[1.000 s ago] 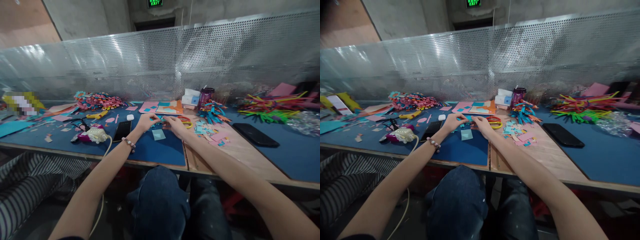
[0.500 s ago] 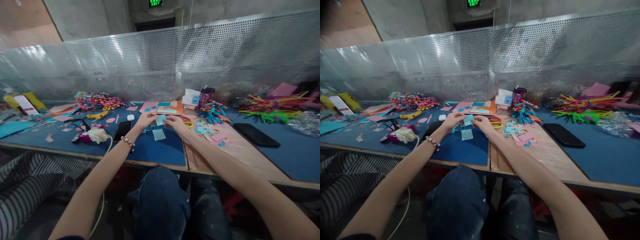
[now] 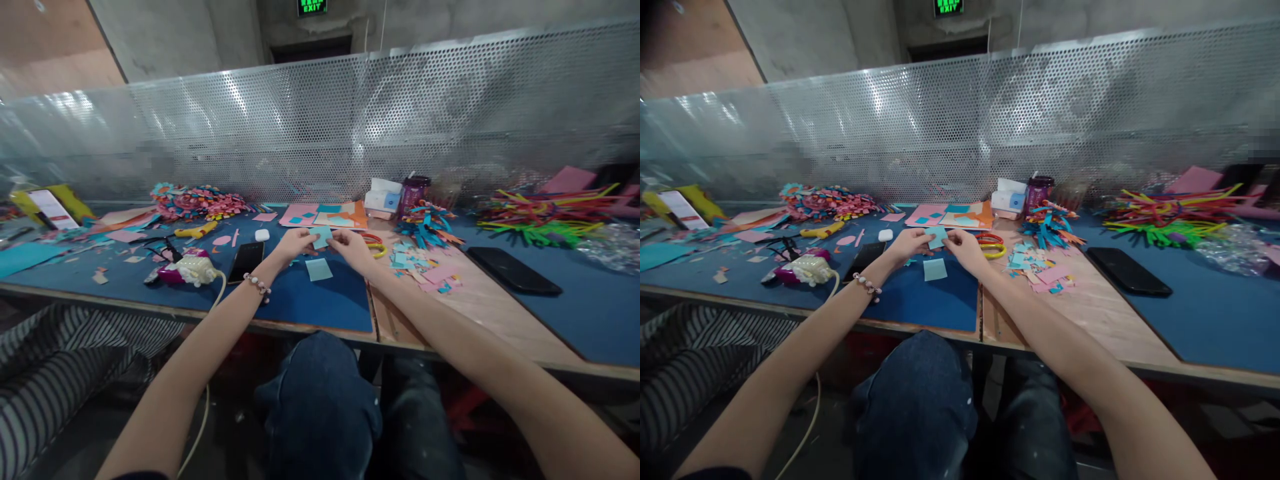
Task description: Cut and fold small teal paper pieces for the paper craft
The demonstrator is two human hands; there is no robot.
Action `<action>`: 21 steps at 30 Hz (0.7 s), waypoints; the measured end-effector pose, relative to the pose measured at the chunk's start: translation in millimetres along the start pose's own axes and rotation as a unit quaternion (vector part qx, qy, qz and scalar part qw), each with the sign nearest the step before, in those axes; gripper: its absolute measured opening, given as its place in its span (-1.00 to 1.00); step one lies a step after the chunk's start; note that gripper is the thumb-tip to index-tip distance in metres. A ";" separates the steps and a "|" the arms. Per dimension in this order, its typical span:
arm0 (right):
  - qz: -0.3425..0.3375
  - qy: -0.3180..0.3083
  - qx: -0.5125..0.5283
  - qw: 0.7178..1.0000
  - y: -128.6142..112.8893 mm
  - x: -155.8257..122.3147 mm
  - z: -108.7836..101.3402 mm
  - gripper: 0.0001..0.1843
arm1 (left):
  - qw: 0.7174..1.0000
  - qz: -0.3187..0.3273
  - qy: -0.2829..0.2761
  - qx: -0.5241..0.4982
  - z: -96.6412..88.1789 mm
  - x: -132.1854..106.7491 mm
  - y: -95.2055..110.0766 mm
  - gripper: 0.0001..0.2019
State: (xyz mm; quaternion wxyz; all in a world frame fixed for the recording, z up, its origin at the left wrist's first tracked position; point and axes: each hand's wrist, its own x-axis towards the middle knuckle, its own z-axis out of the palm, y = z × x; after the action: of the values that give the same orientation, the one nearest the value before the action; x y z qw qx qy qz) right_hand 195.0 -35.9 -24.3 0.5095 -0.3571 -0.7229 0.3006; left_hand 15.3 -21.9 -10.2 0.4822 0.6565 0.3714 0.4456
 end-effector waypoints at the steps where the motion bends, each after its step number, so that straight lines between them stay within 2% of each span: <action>1: -0.017 0.006 -0.039 0.999 -0.4 -0.2 -0.2 -0.73 | 1.000 -0.002 0.000 -0.012 -0.1 0.4 -0.2 -0.71; 4: -0.077 0.010 -0.163 0.984 -1.8 -1.8 -0.9 -0.71 | 0.999 -0.014 -0.004 -0.041 -0.6 1.6 -0.5 -0.73; 7: -0.130 -0.013 -0.288 0.949 -3.9 -5.3 -0.8 -0.64 | 0.997 -0.024 -0.005 -0.073 -0.9 2.2 0.6 -0.77; 11: -0.129 -0.034 -0.446 0.885 -9.0 -11.6 1.2 -0.53 | 0.993 -0.027 -0.009 -0.112 0.7 1.0 4.9 -0.75; 15: -0.142 -0.063 -0.527 0.836 -15.5 -15.8 3.7 -0.50 | 0.994 -0.021 -0.021 -0.108 2.4 -0.9 8.3 -0.68; 18: -0.153 -0.064 -0.534 0.829 -17.8 -17.0 5.5 -0.51 | 0.996 -0.012 -0.014 -0.087 1.6 -0.1 6.1 -0.73; 21: -0.149 -0.023 -0.475 0.867 -16.8 -16.1 7.6 -0.55 | 0.997 -0.001 -0.008 -0.079 0.0 1.5 2.6 -0.80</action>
State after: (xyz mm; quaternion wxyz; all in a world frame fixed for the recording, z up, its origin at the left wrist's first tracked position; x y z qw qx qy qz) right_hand 187.8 -59.1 -21.6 0.3001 -0.4373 -0.8343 -0.1505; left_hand 16.0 -21.2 -7.4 0.5362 0.6197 0.3321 0.4672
